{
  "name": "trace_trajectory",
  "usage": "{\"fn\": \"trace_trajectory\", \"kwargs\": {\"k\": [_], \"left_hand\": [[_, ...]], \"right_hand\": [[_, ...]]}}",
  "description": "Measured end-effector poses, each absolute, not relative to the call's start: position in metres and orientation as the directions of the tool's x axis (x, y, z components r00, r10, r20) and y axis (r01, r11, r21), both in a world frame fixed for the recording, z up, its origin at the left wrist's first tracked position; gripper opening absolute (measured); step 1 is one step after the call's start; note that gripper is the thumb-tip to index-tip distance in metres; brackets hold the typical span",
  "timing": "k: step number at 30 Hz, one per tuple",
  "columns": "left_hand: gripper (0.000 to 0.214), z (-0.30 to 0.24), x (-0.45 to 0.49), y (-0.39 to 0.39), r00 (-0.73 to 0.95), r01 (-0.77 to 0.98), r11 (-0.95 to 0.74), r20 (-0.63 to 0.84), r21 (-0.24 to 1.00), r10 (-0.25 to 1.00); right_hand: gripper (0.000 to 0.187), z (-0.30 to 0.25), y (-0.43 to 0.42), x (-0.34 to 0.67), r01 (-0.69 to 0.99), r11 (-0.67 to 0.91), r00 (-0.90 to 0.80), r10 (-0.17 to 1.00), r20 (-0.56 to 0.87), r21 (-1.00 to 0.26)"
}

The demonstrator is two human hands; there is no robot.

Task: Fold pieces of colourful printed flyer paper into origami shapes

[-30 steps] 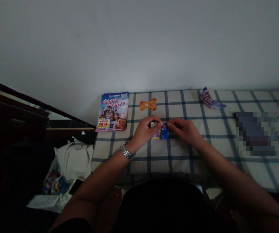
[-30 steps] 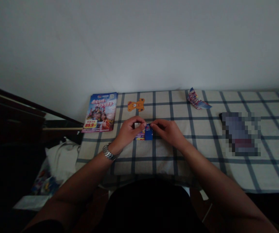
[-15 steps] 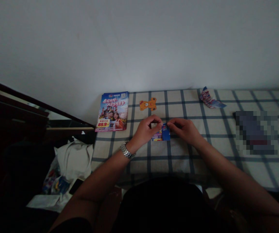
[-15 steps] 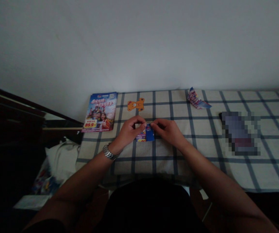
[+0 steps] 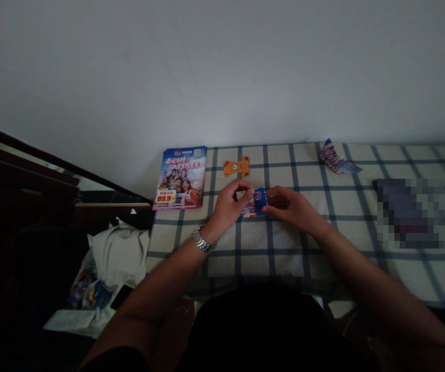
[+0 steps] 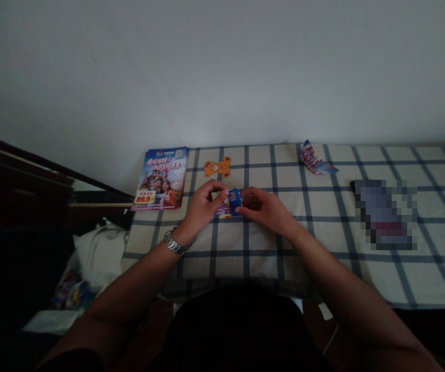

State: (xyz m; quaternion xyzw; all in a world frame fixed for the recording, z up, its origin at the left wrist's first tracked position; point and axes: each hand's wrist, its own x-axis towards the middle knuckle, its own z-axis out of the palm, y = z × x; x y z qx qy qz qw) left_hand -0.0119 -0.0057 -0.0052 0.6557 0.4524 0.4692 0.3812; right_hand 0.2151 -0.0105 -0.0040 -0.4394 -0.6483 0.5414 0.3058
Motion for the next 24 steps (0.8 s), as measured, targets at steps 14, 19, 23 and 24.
{"fn": "trace_trajectory", "kwargs": {"k": [14, 19, 23, 24], "left_hand": [[0.033, -0.013, -0.011, -0.003, 0.162, 0.169, -0.275, 0.249, 0.947, 0.955], [0.025, -0.018, -0.012, -0.004, 0.116, 0.245, -0.329, 0.309, 0.912, 0.944], [0.024, -0.013, -0.013, -0.007, 0.154, 0.486, -0.462, 0.448, 0.742, 0.881], [0.020, -0.011, -0.013, -0.007, 0.189, 0.546, -0.491, 0.471, 0.679, 0.862]], "right_hand": [[0.033, -0.007, -0.006, 0.216, 0.178, 0.016, -0.374, 0.926, -0.052, -0.984], [0.031, -0.008, -0.003, 0.219, 0.258, 0.043, -0.300, 0.953, -0.038, -0.965], [0.030, -0.008, 0.000, 0.222, 0.311, 0.040, -0.217, 0.976, -0.030, -0.949], [0.029, -0.008, 0.000, 0.222, 0.332, 0.046, -0.198, 0.980, -0.022, -0.942]]}}
